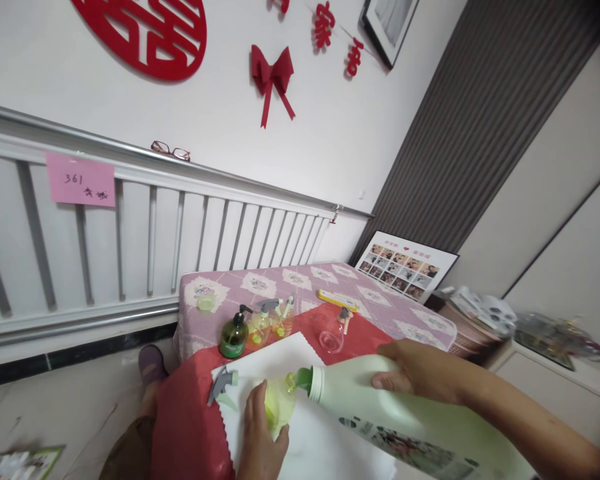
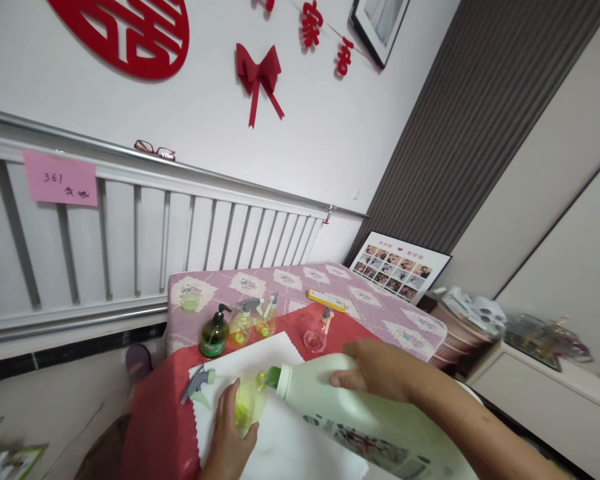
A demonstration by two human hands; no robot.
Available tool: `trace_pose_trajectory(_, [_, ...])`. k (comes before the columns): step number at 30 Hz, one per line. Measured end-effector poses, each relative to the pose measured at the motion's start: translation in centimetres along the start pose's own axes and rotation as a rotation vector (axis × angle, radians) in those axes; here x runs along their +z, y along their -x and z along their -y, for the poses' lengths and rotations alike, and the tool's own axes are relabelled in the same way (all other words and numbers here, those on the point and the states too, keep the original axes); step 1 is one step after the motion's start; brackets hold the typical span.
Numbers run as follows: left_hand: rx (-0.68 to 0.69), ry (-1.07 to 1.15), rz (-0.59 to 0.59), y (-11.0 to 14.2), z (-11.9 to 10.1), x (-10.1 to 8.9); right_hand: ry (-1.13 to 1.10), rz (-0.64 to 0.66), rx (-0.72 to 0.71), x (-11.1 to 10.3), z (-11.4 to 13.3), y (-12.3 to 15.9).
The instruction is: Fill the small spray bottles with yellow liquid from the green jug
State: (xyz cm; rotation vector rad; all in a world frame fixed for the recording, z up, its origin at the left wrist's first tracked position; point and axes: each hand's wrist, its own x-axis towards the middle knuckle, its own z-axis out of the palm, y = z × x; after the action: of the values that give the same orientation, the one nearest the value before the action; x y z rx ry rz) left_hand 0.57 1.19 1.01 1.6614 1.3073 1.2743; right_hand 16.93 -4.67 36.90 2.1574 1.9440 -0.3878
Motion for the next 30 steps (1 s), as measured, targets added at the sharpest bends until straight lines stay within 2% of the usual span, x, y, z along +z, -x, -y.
trace_pose_trajectory(7, [-0.014, 0.029, 0.086, -0.4, 1.3, 0.1, -0.01, 0.016, 0.01, -0.2, 0.3, 0.1])
trace_pose_trajectory(13, [-0.022, 0.024, 0.111, -0.4, 1.2, -0.1, -0.016, 0.005, 0.004, -0.2, 0.4, 0.3])
trace_pose_trajectory(25, [-0.013, 0.041, 0.094, -0.3, 1.3, 0.1, -0.002, 0.026, 0.05, 0.1, -0.2, -0.4])
trace_pose_trajectory(30, [0.009, 0.038, 0.081, -0.4, 1.2, 0.0, 0.0, 0.025, 0.027, 0.3, -0.5, -0.5])
